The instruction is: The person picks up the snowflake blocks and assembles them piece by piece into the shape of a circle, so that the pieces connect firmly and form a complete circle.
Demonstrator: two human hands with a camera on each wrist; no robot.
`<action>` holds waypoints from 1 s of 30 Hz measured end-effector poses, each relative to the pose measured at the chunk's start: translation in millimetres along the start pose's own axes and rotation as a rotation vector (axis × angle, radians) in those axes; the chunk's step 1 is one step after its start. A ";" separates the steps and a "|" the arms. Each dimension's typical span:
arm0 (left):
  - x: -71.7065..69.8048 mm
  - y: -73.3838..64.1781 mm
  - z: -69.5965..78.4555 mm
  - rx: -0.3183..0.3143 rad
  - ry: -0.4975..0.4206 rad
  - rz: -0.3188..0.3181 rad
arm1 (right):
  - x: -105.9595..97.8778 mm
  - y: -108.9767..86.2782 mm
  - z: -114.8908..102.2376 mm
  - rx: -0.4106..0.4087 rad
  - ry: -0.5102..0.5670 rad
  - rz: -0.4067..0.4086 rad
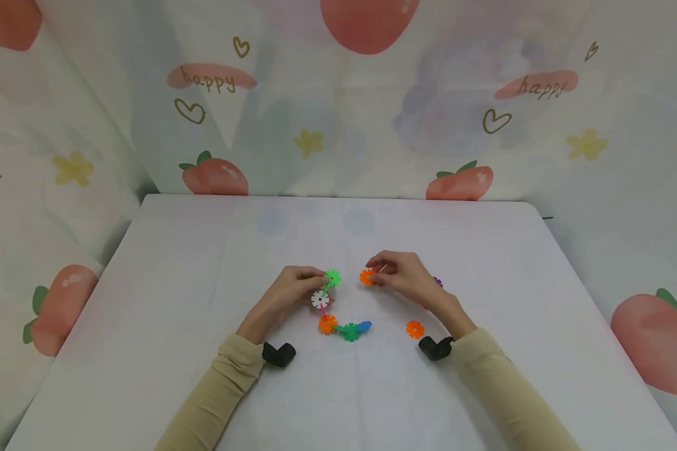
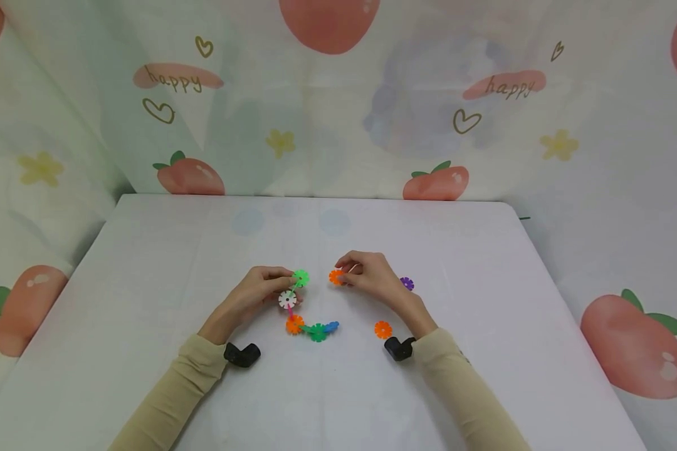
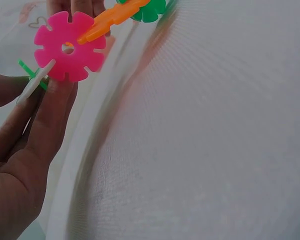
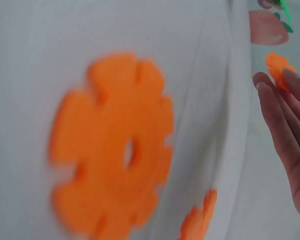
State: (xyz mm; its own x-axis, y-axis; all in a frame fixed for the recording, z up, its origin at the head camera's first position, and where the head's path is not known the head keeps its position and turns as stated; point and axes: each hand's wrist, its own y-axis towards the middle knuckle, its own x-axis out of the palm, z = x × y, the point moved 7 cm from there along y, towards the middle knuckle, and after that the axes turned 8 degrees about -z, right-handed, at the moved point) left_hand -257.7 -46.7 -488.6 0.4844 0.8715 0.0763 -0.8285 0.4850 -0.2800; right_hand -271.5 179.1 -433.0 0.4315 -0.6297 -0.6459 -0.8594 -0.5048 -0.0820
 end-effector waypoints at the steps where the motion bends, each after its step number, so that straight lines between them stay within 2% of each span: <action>1: -0.1 0.1 0.0 0.001 0.003 0.000 | 1.6 1.9 -1.4 0.003 0.016 0.004; 9: -0.6 0.8 -0.2 -0.007 0.011 -0.003 | 13.7 14.4 -16.6 -0.030 0.076 0.019; 14: -1.7 0.5 0.4 0.006 0.013 -0.008 | 19.5 19.3 -22.0 -0.055 0.057 0.013; 24: 0.8 -0.2 2.1 0.025 -0.020 -0.009 | 23.5 20.6 -28.8 -0.195 0.063 0.063; 30: 2.7 -1.0 1.6 0.040 0.002 0.002 | 22.1 20.7 -40.8 -0.294 -0.009 0.104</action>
State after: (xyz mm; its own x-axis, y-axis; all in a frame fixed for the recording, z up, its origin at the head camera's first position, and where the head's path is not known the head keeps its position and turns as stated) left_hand -256.0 -44.8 -486.6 0.4834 0.8723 0.0734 -0.8401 0.4858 -0.2413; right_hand -268.6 130.7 -418.0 0.3419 -0.6827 -0.6458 -0.7818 -0.5879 0.2076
